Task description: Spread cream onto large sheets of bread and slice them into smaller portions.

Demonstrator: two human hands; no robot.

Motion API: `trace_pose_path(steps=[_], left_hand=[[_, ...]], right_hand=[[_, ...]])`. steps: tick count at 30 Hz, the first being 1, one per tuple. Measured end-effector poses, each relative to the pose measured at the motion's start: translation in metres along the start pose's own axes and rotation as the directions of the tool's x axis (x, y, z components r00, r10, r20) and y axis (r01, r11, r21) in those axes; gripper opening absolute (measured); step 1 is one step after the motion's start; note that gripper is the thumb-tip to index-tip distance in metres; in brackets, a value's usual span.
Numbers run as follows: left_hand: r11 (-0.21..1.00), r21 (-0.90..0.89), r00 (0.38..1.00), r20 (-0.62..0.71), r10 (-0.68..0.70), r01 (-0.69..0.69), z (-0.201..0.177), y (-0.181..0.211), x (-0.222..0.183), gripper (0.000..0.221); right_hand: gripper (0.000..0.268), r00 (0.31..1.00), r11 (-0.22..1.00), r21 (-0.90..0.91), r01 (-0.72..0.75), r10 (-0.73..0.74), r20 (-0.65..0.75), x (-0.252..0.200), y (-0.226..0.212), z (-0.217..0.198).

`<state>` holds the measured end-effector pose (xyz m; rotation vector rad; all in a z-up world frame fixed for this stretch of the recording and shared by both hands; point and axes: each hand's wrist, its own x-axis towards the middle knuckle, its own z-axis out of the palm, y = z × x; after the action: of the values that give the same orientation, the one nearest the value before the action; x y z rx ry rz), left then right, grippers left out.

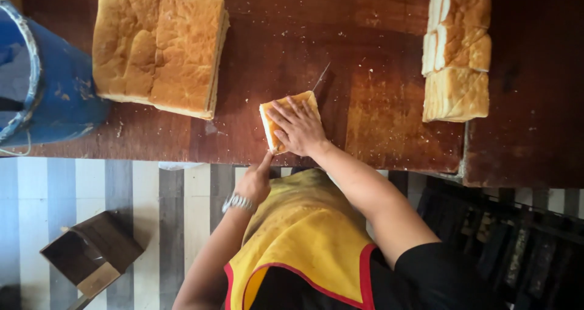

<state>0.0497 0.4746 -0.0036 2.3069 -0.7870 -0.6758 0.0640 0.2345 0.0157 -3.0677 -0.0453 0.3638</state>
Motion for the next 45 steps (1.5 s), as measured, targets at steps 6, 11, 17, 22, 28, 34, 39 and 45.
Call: trace_pose_path(steps=[6,11,17,22,28,34,39,45], left_hand=[[0.976,0.158,0.977,0.127,-0.169,0.149,-0.015,-0.04,-0.108,0.064],[0.983,0.098,0.985,0.062,-0.162,0.155,-0.015,-0.019,-0.058,0.067],[0.993,0.057,0.991,0.079,-0.109,0.105,0.011,-0.008,0.016,0.072],[0.992,0.077,0.987,0.117,-0.109,0.101,-0.004,-0.038,-0.052,0.074],[0.978,0.145,0.986,0.054,-0.157,0.148,0.004,-0.061,-0.069,0.057],[0.999,0.039,0.999,0.023,-0.029,0.028,0.026,-0.035,0.012,0.066],[0.992,0.084,0.993,0.06,-0.103,0.098,0.033,-0.076,-0.046,0.067],[0.986,0.122,0.99,0.069,-0.122,0.113,0.036,-0.065,-0.024,0.064]], right_hand=[[0.065,0.985,1.0,-0.014,-0.026,0.028,0.169,0.003,-0.001,-0.008],[0.065,0.996,0.999,-0.031,-0.029,0.031,0.086,0.005,-0.002,0.006],[0.064,1.0,0.998,-0.055,-0.009,0.007,-0.026,0.003,-0.004,0.01],[0.065,1.0,1.0,-0.015,-0.013,0.013,0.01,0.001,-0.003,0.003],[0.065,1.0,1.0,0.005,-0.018,0.017,0.015,0.005,-0.004,0.001],[0.064,0.999,0.999,-0.035,-0.005,0.006,0.035,0.003,-0.009,0.005],[0.065,0.992,0.999,0.003,-0.035,0.034,0.12,0.007,-0.005,-0.003],[0.064,0.996,1.0,-0.019,-0.022,0.023,0.081,0.008,-0.004,-0.005]])
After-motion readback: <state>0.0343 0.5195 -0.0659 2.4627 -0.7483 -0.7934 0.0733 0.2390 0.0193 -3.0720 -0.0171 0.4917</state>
